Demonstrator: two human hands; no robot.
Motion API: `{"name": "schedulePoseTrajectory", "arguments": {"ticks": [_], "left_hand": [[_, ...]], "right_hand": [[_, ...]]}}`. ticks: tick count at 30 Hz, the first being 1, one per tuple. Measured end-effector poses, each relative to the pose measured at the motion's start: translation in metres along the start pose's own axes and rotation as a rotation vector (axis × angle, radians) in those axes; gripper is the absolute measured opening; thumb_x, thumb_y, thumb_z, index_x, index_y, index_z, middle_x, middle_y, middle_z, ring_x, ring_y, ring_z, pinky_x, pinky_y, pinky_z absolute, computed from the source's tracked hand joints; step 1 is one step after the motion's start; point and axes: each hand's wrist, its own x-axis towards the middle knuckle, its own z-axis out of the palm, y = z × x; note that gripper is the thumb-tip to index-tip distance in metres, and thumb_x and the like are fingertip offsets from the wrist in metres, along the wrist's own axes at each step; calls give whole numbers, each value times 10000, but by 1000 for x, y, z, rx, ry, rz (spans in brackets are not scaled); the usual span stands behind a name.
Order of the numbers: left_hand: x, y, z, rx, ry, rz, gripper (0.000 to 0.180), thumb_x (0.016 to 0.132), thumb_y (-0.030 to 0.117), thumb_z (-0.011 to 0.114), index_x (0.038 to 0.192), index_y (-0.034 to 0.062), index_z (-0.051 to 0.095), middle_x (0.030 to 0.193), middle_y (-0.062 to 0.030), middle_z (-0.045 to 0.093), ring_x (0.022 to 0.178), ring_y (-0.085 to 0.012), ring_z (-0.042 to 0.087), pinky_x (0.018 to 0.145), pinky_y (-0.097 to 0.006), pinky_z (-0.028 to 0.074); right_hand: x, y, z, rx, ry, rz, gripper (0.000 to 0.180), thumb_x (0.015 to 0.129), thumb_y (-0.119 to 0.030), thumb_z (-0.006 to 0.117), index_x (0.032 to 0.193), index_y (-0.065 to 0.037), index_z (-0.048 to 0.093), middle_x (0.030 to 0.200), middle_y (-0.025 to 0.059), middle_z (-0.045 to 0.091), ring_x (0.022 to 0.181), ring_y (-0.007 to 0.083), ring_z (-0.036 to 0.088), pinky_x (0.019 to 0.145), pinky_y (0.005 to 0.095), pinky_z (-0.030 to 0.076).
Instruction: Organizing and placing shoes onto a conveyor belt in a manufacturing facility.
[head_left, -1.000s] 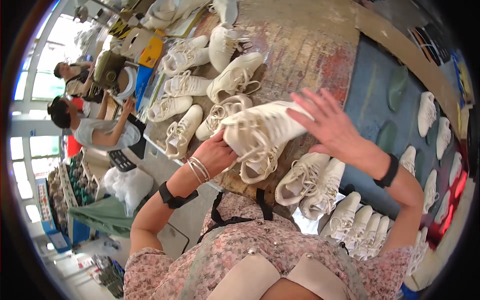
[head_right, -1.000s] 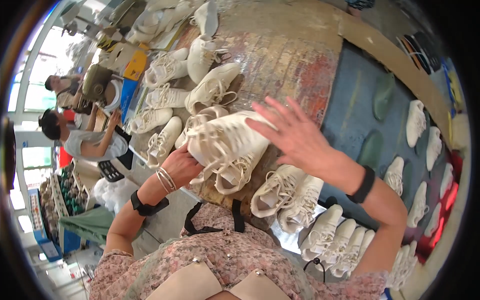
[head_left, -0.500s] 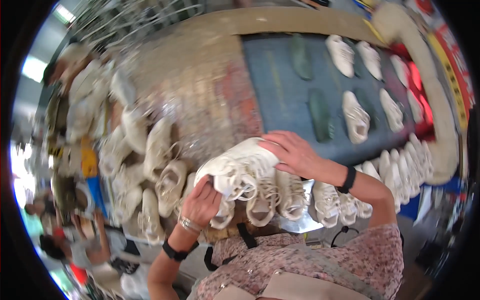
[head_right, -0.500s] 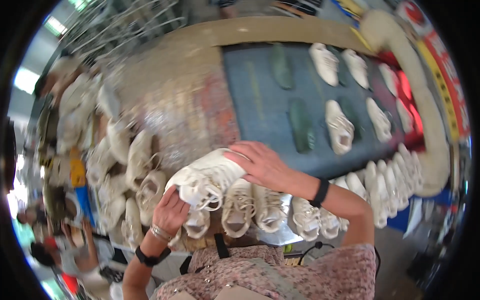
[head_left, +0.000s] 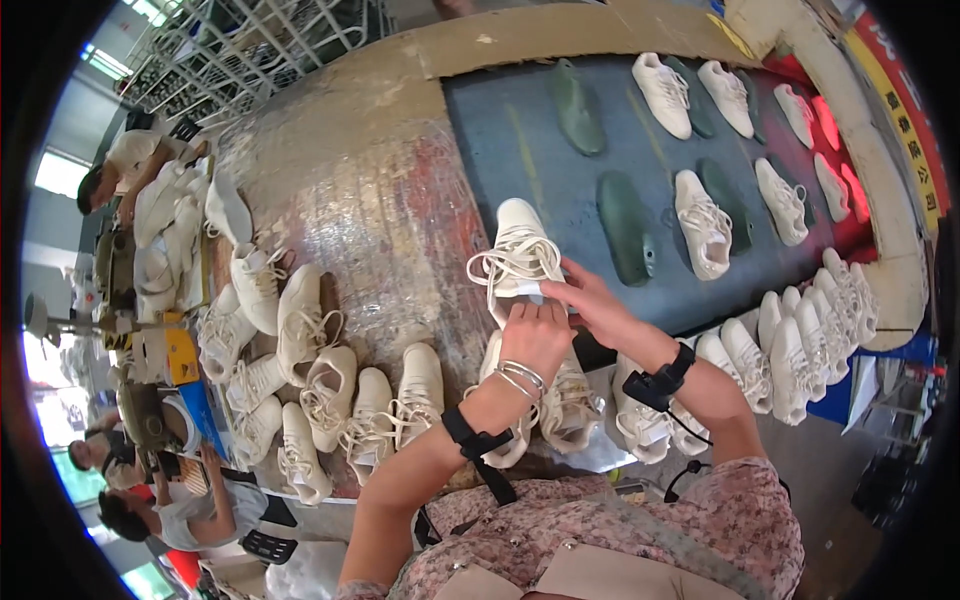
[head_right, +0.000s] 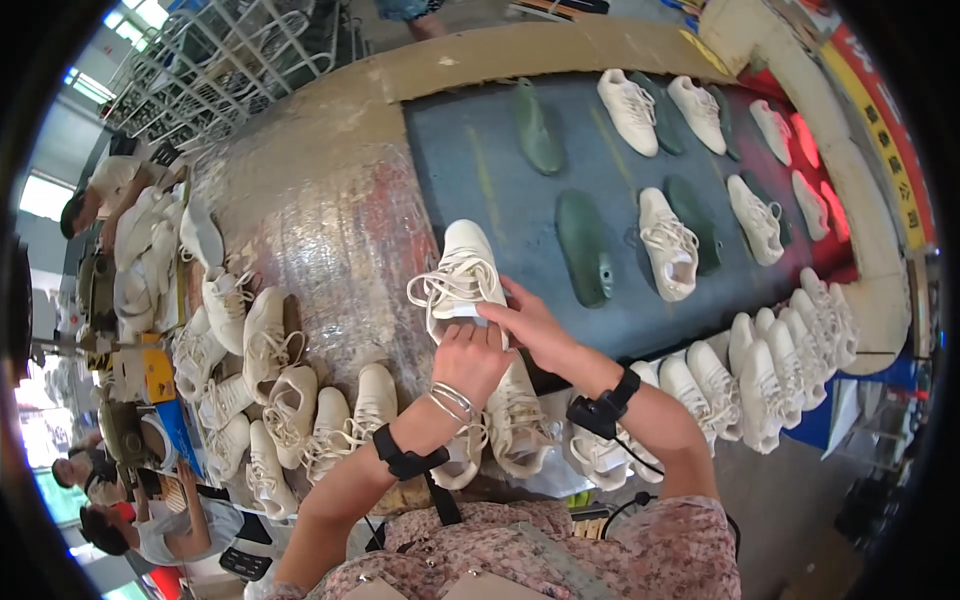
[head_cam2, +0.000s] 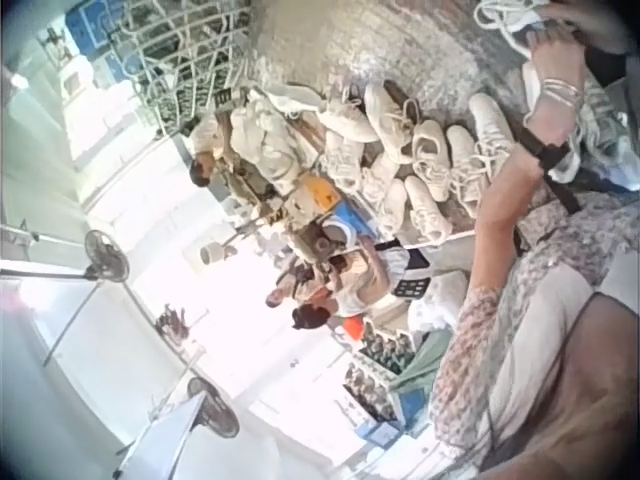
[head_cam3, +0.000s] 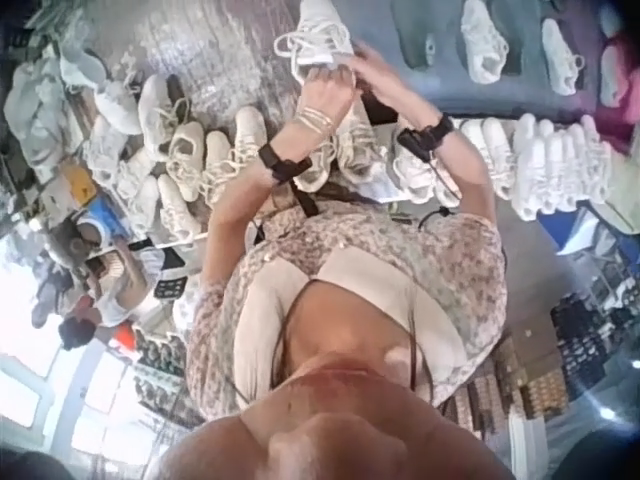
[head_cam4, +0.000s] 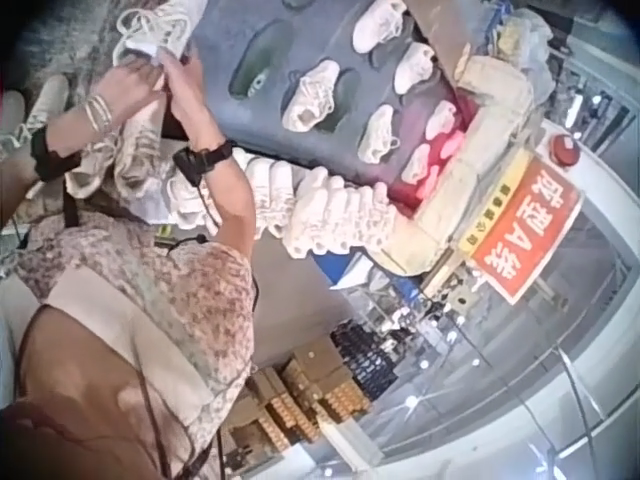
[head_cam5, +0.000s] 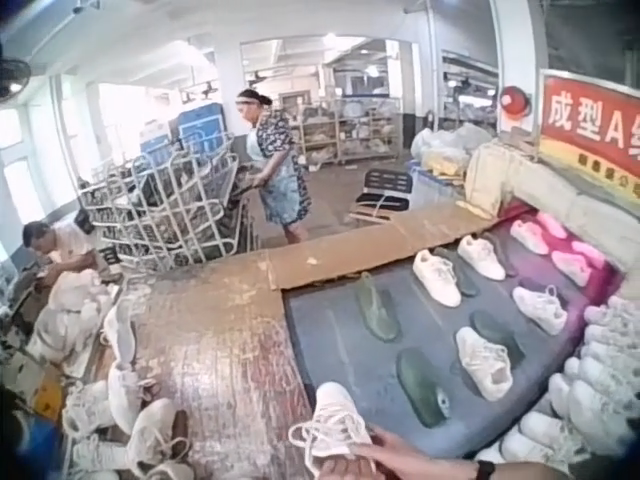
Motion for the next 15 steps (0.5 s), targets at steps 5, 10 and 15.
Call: {"name": "schedulePoseTrajectory", "arguments": {"ticks": [5, 10, 15], "left_hand": [[14, 11, -20, -137, 39, 116, 522, 732, 216, 694, 1197, 34, 542, 1174, -157, 551, 1134, -297, 502, 1048, -427, 314], [-50, -23, -14, -209, -14, -90, 455, 731, 121, 667, 1161, 21, 555, 1205, -161, 536, 1103, -343, 510, 951, -450, 412], [-117, -42, -12, -229, -97, -254, 325, 740, 61, 639, 1058, 10, 589, 1180, -180, 552, 1031, -376, 545, 861, -428, 470]], "right_hand": [[12, -1, -64, 23, 118, -80, 623, 895, -297, 611, 1410, -90, 328, 1149, 53, 556, 990, 125, 557, 751, 278, 490], [64, -17, -74, 306, 326, -294, 640, 932, -306, 546, 1430, -126, 188, 1266, 80, 473, 1115, 193, 511, 890, 404, 449], [125, 18, -23, 204, 275, -62, 490, 832, -372, 660, 1191, -86, 488, 999, 41, 557, 775, 162, 516, 750, 335, 481]]}}
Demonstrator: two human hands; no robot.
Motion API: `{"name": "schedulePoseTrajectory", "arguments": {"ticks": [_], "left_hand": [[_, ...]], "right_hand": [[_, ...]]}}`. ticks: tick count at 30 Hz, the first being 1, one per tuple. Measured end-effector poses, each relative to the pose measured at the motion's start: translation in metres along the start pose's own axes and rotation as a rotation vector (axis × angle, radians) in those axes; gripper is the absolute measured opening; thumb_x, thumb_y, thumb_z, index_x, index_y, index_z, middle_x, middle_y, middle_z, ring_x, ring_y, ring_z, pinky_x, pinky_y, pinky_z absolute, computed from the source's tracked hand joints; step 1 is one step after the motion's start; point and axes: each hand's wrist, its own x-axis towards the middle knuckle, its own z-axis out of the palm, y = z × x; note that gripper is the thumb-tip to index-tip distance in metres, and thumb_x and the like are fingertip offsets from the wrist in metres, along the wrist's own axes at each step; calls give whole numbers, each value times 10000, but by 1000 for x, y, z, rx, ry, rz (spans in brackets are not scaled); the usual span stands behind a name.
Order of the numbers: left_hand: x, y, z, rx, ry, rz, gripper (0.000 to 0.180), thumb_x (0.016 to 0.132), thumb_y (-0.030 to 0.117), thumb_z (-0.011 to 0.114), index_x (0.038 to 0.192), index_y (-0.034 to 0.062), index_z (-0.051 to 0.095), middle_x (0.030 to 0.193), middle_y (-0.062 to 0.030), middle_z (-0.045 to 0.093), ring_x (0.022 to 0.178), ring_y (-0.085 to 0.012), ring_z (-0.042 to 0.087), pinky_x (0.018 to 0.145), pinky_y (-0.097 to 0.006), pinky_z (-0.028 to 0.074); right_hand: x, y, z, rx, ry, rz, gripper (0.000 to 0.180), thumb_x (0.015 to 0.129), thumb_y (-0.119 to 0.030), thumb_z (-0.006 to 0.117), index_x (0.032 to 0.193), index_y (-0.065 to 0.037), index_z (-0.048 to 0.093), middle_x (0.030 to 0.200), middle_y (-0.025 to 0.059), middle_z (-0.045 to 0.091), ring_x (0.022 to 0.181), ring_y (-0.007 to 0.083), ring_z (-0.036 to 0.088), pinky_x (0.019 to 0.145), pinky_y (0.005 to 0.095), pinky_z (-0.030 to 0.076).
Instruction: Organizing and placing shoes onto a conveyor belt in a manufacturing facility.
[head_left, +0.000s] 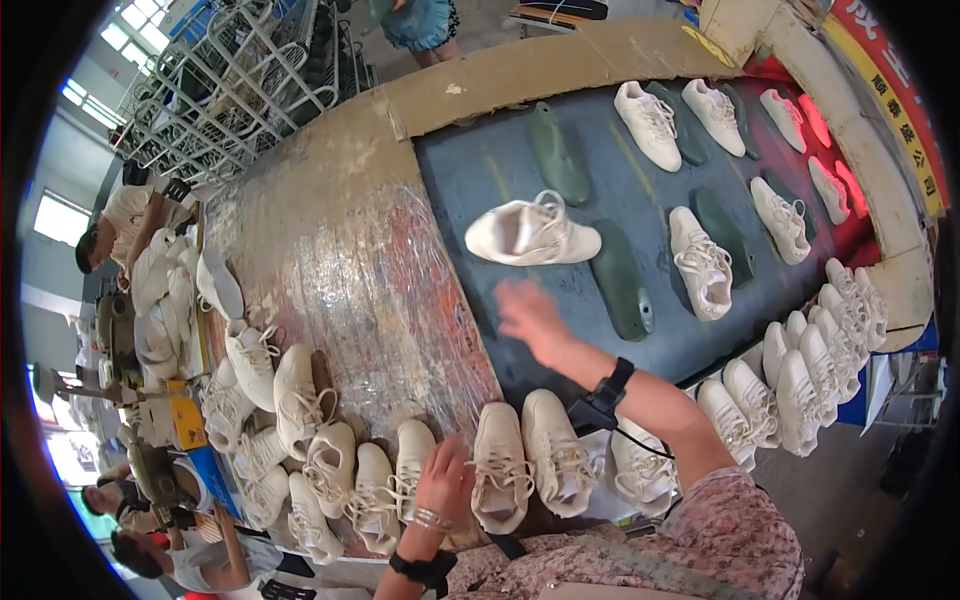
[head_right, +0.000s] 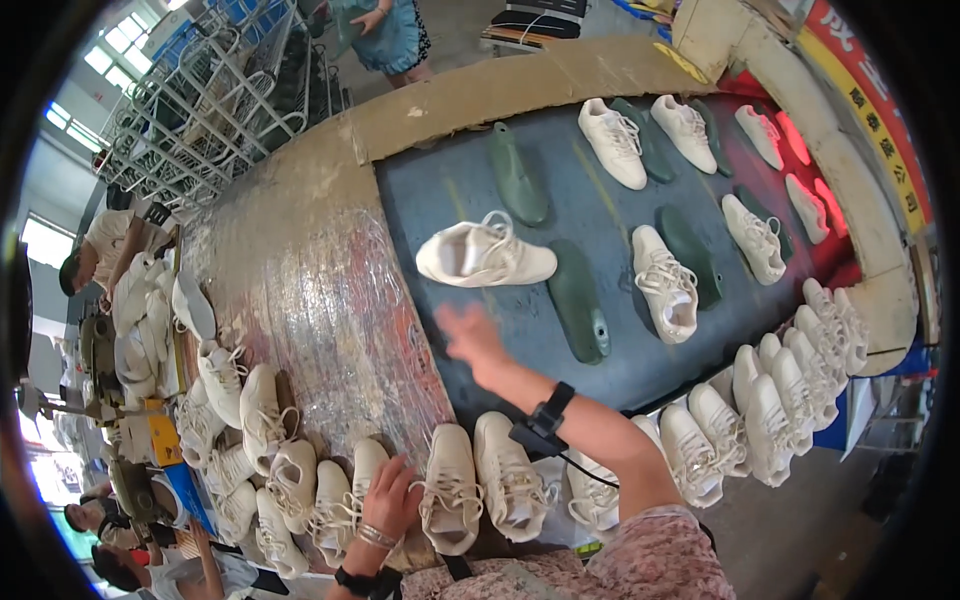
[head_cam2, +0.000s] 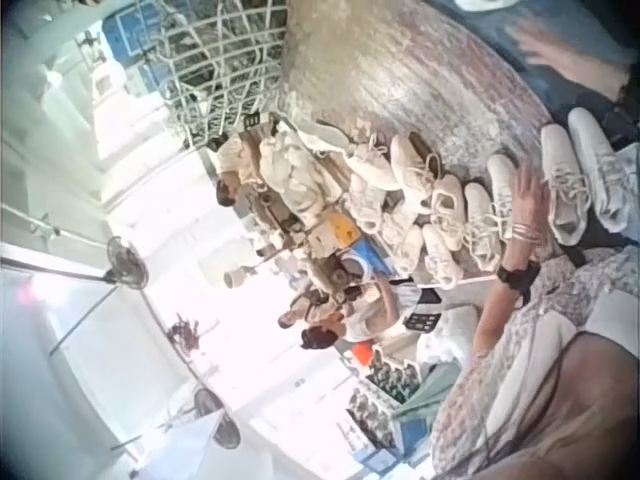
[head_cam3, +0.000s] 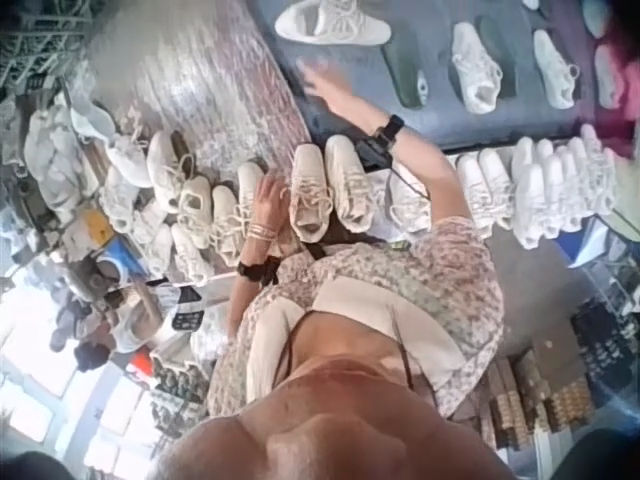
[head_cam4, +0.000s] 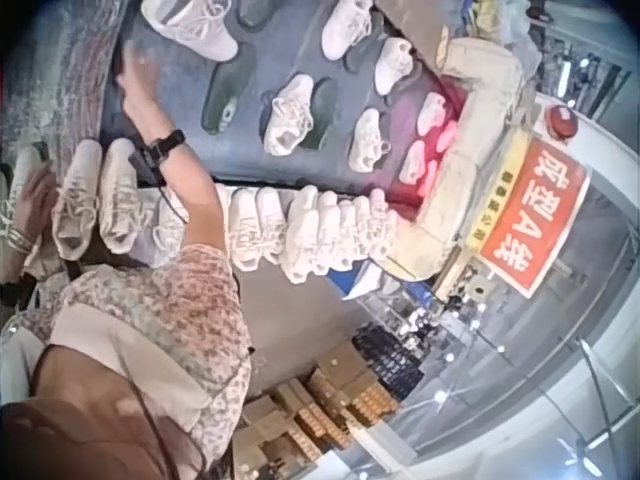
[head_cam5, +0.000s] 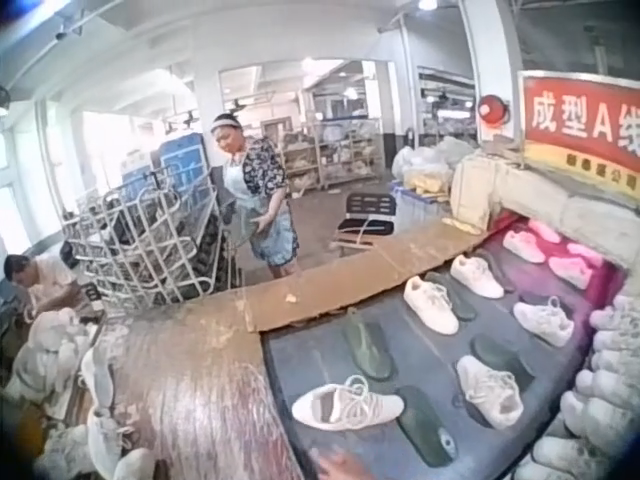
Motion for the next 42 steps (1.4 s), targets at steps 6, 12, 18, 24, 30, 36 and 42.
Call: {"name": "schedulePoseTrajectory", "arguments": {"ticks": [6, 12, 18, 24, 30, 36, 42], "left_hand": [[-47, -30, -10, -39, -46, -231, 274, 764, 87, 636, 1027, 17, 612, 1106, -175, 596, 970, -365, 573, 821, -422, 485], [-61, -40, -8, -33, -17, -335, 215, 771, 107, 615, 973, 36, 641, 1044, -132, 629, 934, -330, 594, 792, -408, 498], [-59, -35, 1, -85, 60, -311, 243, 859, 178, 578, 993, -16, 640, 990, -211, 634, 904, -371, 603, 794, -431, 492], [-47, -45, 1, -54, 36, -232, 197, 778, 67, 612, 968, 27, 641, 1021, -128, 644, 871, -318, 614, 751, -385, 511], [-50, -28, -35, -102, 39, -266, 153, 810, 34, 595, 954, 9, 640, 970, -151, 653, 884, -323, 628, 758, -385, 512], [-77, -24, -27, -43, 16, -237, 128, 811, 43, 594, 923, 16, 648, 934, -134, 660, 832, -307, 638, 718, -369, 520], [-91, -19, -23, -83, 82, -200, 132, 808, 52, 604, 932, 33, 644, 931, -116, 660, 811, -296, 632, 701, -374, 519]], "right_hand": [[28, -40, 3, -1227, 447, -1099, 680, 693, -211, 754, 1295, -87, 463, 1277, 194, 491, 1213, 373, 425, 984, 450, 375], [136, -31, -60, -1333, 360, -601, 749, 646, -327, 783, 1278, -91, 457, 1140, 146, 539, 1079, 338, 486, 866, 441, 432], [185, -52, -56, -1250, 678, -726, 623, 698, -330, 752, 1205, -73, 497, 1034, 141, 544, 998, 323, 509, 794, 445, 445], [179, -27, -98, -1058, 532, -752, 626, 698, -303, 754, 1232, -77, 517, 1067, 139, 563, 1033, 321, 507, 832, 427, 446], [38, -92, -114, -1004, -103, -667, 602, 686, -176, 744, 1249, -102, 543, 1181, 111, 563, 1171, 284, 469, 1010, 391, 356], [17, -150, -130, -1907, -536, -1200, 519, 706, -134, 685, 1209, -192, 569, 1321, 34, 491, 1309, 278, 346, 1105, 492, 246], [47, -68, -151, -1512, -30, -533, 612, 719, -234, 695, 1292, -200, 484, 1418, 52, 360, 1306, 356, 309, 1083, 480, 275]]}}
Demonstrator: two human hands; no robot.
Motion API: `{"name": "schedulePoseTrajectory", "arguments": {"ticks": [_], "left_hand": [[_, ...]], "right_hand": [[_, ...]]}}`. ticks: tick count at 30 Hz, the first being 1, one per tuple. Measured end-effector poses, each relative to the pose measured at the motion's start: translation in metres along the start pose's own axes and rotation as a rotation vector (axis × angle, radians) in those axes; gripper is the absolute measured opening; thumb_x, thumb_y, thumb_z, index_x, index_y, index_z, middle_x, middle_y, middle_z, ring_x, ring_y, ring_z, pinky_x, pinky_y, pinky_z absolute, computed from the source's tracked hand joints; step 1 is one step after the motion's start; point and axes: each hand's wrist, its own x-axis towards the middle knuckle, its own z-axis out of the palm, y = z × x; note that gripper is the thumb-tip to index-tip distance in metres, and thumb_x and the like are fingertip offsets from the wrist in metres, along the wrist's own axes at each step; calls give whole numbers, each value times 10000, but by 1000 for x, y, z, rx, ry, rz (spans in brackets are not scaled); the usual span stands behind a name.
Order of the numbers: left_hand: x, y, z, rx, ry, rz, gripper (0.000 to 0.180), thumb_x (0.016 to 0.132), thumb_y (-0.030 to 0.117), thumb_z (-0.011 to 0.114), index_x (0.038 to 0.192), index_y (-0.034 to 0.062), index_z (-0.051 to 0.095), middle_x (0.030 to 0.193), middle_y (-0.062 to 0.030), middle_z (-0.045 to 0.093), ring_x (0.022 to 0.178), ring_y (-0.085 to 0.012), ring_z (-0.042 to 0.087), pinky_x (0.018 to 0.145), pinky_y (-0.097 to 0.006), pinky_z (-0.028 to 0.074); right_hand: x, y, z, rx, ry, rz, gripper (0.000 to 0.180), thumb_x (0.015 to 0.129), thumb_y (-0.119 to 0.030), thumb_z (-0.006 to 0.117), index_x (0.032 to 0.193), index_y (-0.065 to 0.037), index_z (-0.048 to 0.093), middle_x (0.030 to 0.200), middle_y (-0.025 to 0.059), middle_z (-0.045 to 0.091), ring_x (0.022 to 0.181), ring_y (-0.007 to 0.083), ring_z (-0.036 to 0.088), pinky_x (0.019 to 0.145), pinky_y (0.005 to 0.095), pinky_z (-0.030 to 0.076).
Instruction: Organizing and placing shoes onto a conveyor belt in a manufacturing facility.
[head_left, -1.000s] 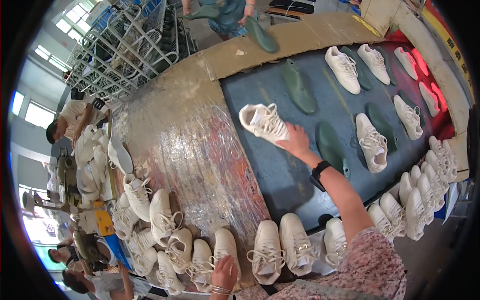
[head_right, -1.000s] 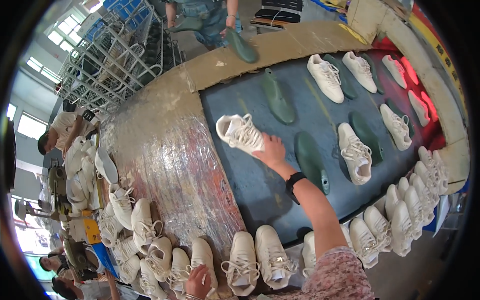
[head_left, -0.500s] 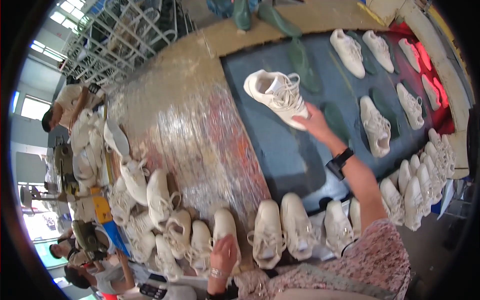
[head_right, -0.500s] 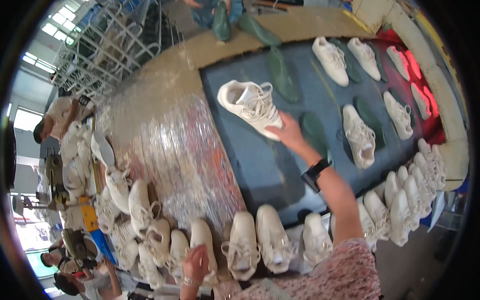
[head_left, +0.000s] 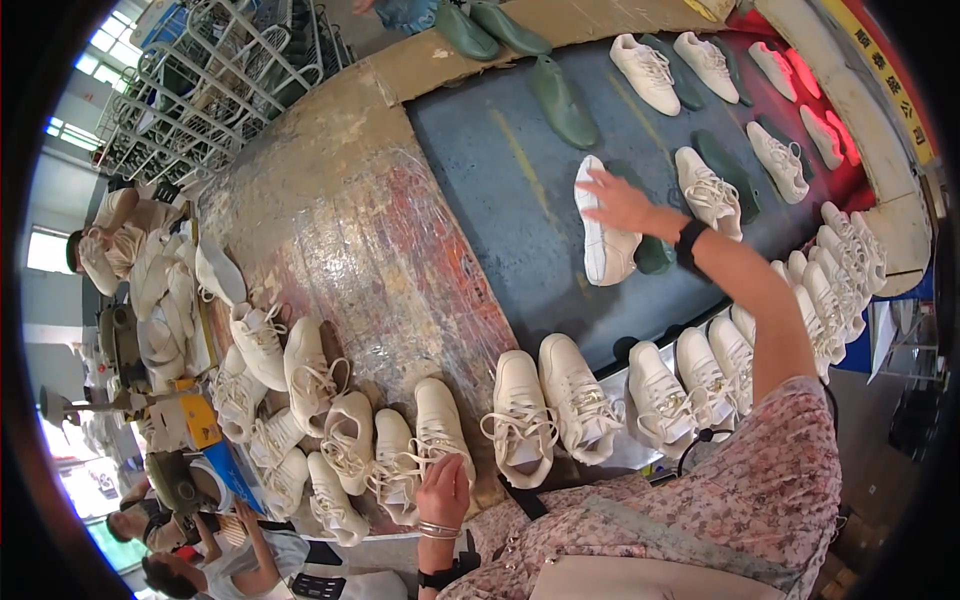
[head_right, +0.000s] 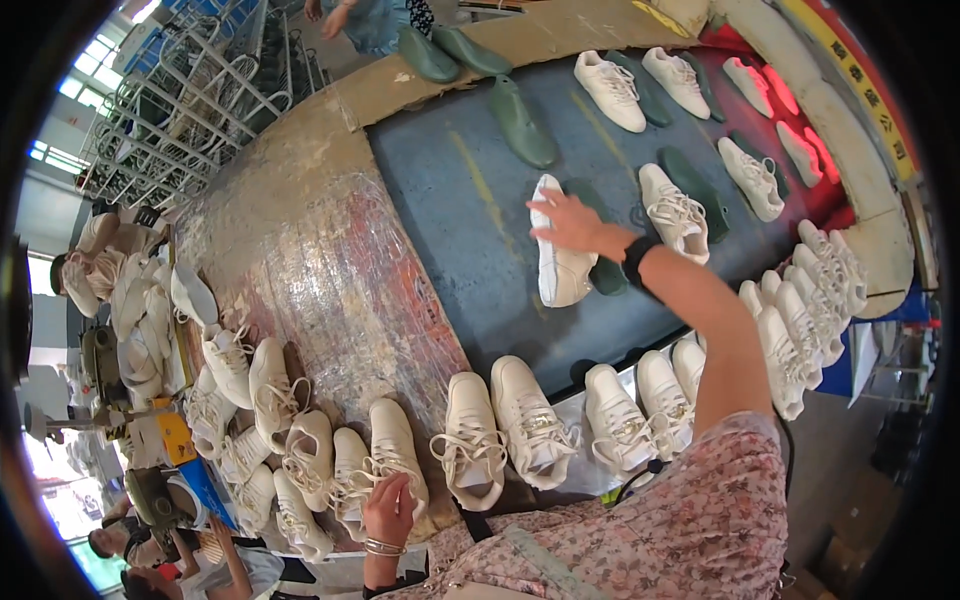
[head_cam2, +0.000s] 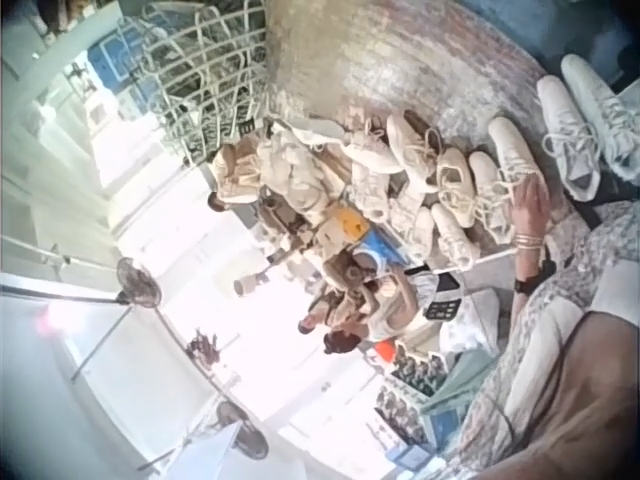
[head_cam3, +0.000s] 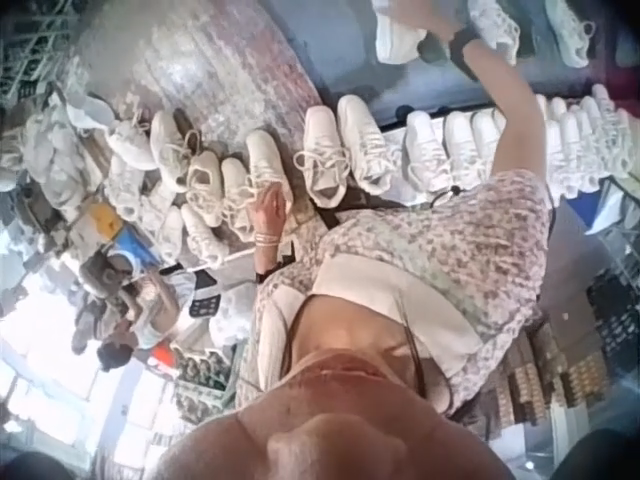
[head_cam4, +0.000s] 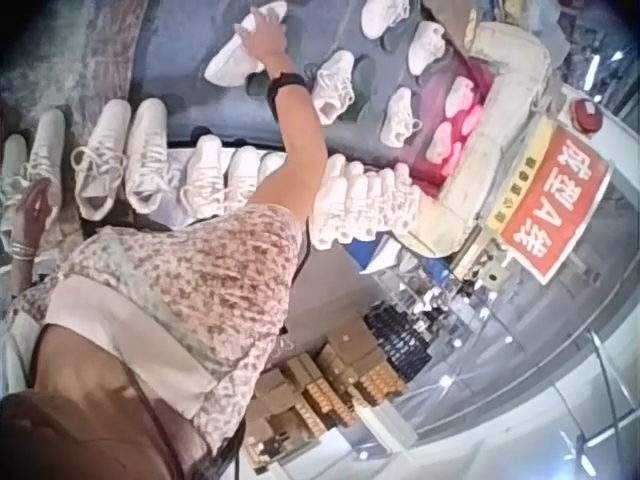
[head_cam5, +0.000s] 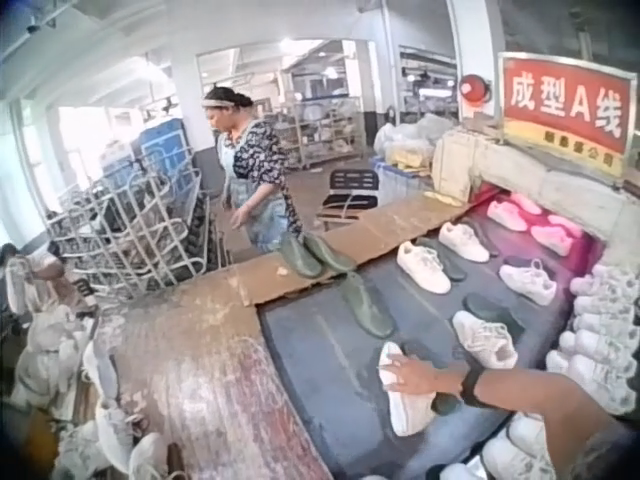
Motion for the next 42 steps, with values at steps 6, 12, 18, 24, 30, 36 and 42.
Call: {"name": "schedulePoseTrajectory", "arguments": {"ticks": [6, 12, 18, 24, 30, 36, 42], "left_hand": [[-15, -12, -10, 33, -13, 14, 124, 811, 57, 610, 926, 28, 645, 930, -122, 658, 832, -306, 633, 709, -375, 520], [-17, -15, -18, -3, 28, 42, 119, 807, 67, 616, 914, 27, 649, 924, -122, 656, 824, -302, 632, 705, -373, 522], [-63, -35, -46, 95, 126, -147, 138, 800, 77, 611, 928, 31, 637, 946, -115, 656, 817, -291, 629, 705, -374, 519], [-79, -33, -48, 74, 108, -69, 157, 799, 99, 622, 945, 43, 629, 964, -83, 645, 845, -276, 625, 714, -357, 520], [-118, -62, -64, 54, 136, -144, 142, 797, 115, 629, 925, 55, 627, 944, -72, 646, 820, -263, 623, 702, -354, 521], [-116, -128, -89, 71, 349, -157, 170, 782, 83, 596, 945, 35, 603, 971, -123, 629, 886, -321, 586, 783, -401, 475], [-90, -206, -106, 16, 496, -383, 415, 813, 123, 594, 1206, 19, 512, 1206, -194, 530, 1055, -380, 521, 906, -426, 431]], "right_hand": [[-44, -58, 21, -589, 31, -490, 636, 710, -285, 728, 1296, -214, 493, 1432, 63, 318, 1293, 364, 294, 1022, 486, 330], [-58, -119, 39, -417, -101, -448, 815, 676, -251, 767, 1380, -176, 362, 1470, 94, 229, 1228, 335, 368, 955, 465, 373], [-70, -125, 67, -262, 66, -15, 972, 578, -391, 813, 1386, -135, 338, 1435, 179, 293, 1279, 349, 356, 1024, 441, 333], [-77, -61, 55, -426, 204, 559, 734, 743, -500, 667, 1368, -245, 378, 1416, 87, 334, 1200, 389, 435, 938, 501, 418], [-46, -53, 42, -666, 157, 612, 811, 749, -573, 627, 1403, -178, 355, 1503, 142, 203, 1323, 400, 271, 1055, 497, 276], [-8, -206, 83, -140, 21, -337, 541, 771, -256, 671, 1255, -71, 519, 1312, 221, 457, 1227, 372, 422, 1025, 415, 350], [13, -473, 164, 485, -253, -321, 494, 801, -280, 680, 1206, -21, 564, 1195, 170, 575, 1062, 251, 583, 835, 350, 490]]}}
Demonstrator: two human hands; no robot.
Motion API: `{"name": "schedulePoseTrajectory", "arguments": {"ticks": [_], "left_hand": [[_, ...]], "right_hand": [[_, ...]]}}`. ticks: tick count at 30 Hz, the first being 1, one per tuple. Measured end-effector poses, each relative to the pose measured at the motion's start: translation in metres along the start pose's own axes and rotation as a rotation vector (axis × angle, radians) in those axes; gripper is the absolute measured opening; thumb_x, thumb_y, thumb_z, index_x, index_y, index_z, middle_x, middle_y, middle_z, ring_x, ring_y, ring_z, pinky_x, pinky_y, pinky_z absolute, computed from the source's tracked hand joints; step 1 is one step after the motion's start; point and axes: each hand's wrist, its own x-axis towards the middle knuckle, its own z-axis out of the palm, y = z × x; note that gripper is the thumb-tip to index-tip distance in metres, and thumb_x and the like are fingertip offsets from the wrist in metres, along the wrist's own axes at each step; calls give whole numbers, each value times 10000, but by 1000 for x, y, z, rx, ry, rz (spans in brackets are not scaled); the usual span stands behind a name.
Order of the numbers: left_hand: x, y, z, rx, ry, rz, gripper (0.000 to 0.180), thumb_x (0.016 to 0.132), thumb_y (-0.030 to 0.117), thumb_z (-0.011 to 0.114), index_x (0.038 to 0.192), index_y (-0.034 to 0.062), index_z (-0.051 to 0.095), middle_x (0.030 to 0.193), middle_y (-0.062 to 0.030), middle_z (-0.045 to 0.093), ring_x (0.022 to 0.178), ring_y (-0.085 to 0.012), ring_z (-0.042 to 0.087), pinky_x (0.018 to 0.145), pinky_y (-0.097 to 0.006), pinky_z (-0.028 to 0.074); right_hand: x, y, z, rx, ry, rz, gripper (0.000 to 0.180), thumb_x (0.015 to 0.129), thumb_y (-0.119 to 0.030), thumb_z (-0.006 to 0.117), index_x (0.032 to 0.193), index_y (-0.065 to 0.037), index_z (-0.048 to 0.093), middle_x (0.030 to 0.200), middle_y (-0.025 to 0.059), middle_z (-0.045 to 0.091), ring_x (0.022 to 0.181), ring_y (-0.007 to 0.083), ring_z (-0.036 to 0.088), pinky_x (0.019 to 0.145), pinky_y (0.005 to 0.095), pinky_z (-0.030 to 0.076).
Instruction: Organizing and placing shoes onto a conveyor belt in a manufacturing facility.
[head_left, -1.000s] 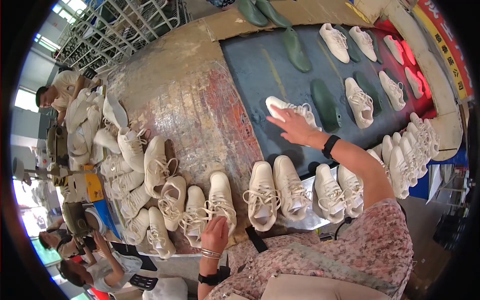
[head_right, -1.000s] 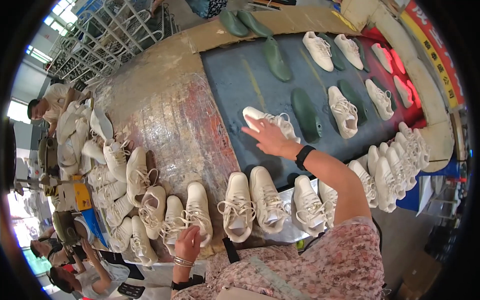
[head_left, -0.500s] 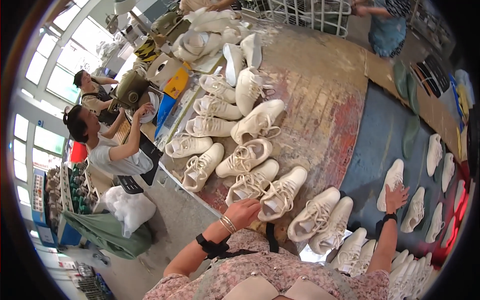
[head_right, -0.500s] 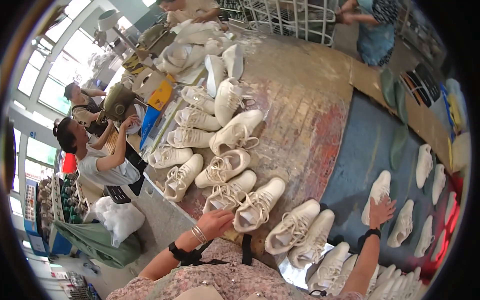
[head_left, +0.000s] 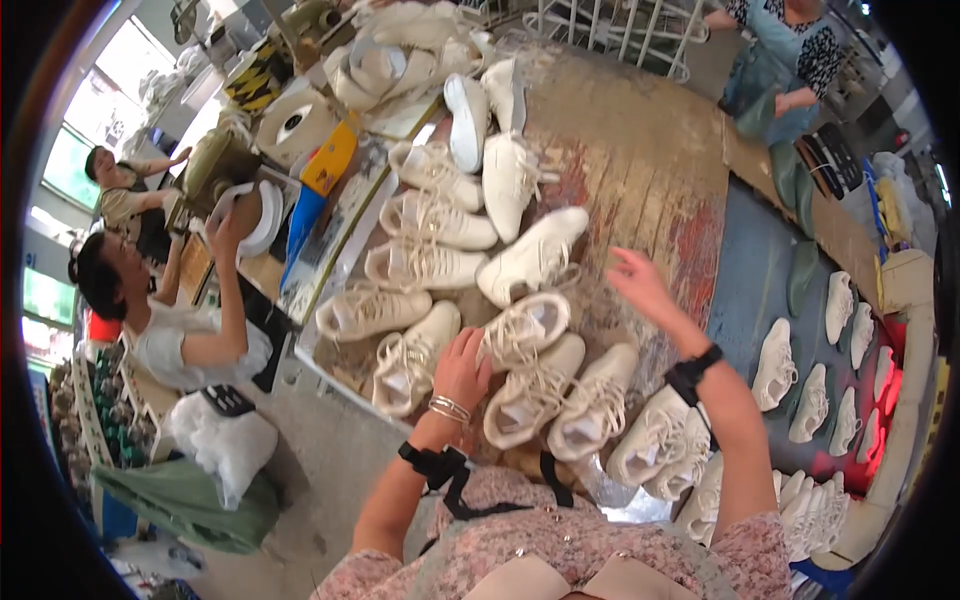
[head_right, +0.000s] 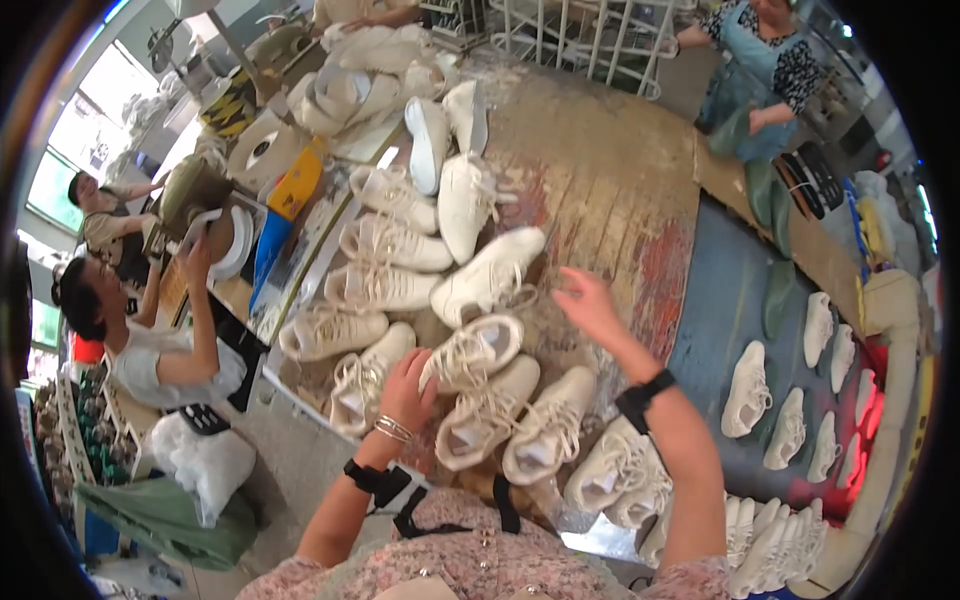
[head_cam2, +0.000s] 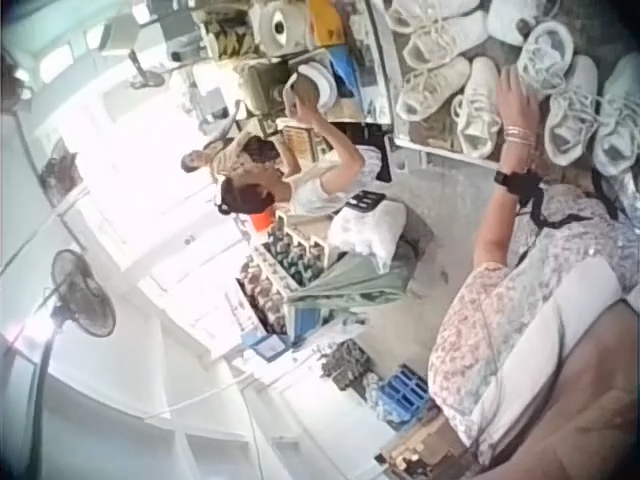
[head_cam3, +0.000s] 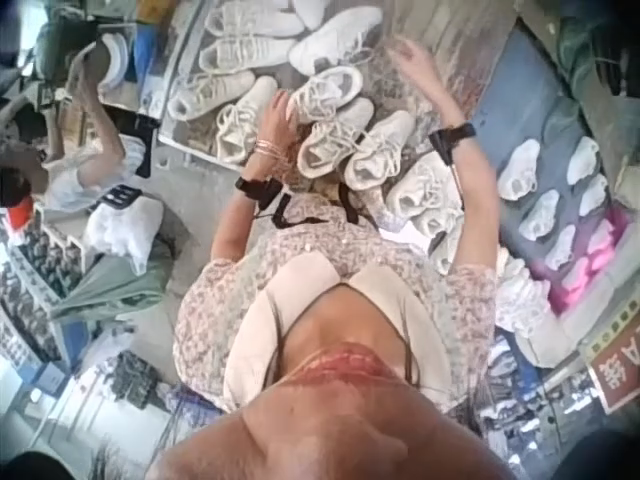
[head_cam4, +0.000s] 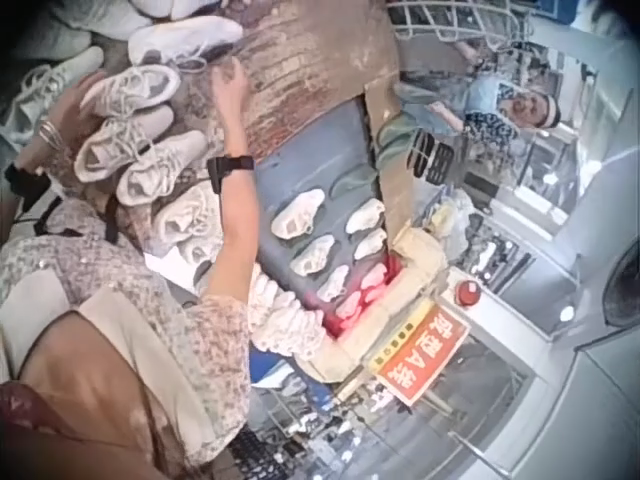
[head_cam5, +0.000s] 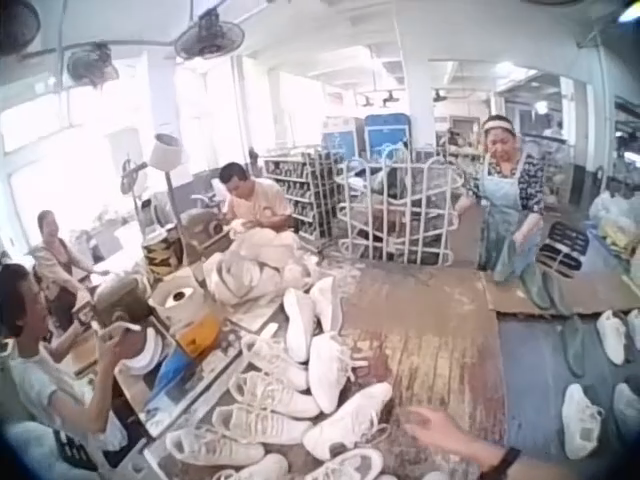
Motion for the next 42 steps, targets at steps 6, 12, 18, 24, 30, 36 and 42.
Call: {"name": "schedulePoseTrajectory", "arguments": {"ticks": [6, 12, 18, 24, 30, 36, 42], "left_hand": [[32, -18, 3, -187, 8, -26, 391, 808, 104, 617, 1181, 23, 536, 1201, -201, 545, 1102, -375, 522, 929, -411, 441], [-3, -50, -14, -104, -34, -144, 258, 806, 96, 615, 1053, 23, 607, 1159, -176, 574, 1019, -354, 575, 844, -404, 489], [11, -45, -11, -112, -53, -119, 196, 828, 73, 589, 1013, 18, 623, 1109, -171, 604, 964, -354, 598, 811, -397, 499], [33, -22, 2, -130, -47, -49, 238, 834, 71, 583, 1066, 28, 611, 1139, -174, 589, 1015, -353, 582, 851, -394, 485], [77, -19, 33, 62, -49, -14, 557, 804, 169, 636, 1291, 2, 425, 1291, -230, 470, 1201, -389, 433, 1002, -420, 366], [141, -20, 89, 250, -85, 69, 745, 725, 251, 701, 1352, 39, 360, 1319, -200, 456, 1185, -367, 445, 1002, -456, 347], [181, -36, 96, -193, 9, -361, 433, 730, 160, 644, 1125, -9, 588, 979, -166, 652, 865, -307, 619, 795, -371, 476]], "right_hand": [[161, -39, 102, -222, 170, 191, 831, 667, -424, 772, 1253, 85, 475, 1210, 241, 549, 1111, 331, 544, 927, 354, 437], [193, -51, 178, -63, 144, 577, 1226, 620, -383, 818, 1427, 50, 3, 1400, 275, 326, 1282, 369, 366, 1058, 372, 320], [209, -48, 126, 729, 41, 296, 1029, 606, -121, 838, 1376, 81, 187, 1236, 201, 504, 1118, 271, 516, 926, 342, 447], [128, -33, -7, 644, 152, 1, 901, 668, -99, 802, 1390, 5, 274, 1200, 152, 547, 1057, 231, 567, 858, 328, 493], [-7, 80, -90, 180, 418, 366, 963, 660, -174, 806, 1422, -30, 235, 1337, 206, 438, 1194, 281, 474, 986, 365, 403], [-84, 128, -25, -374, 383, 383, 1020, 660, -359, 768, 1434, -60, 175, 1353, 267, 343, 1255, 428, 338, 1041, 447, 310], [-96, 97, -61, -578, 232, 235, 728, 726, -285, 714, 1351, -86, 397, 1314, 207, 402, 1219, 395, 387, 1000, 433, 348]]}}
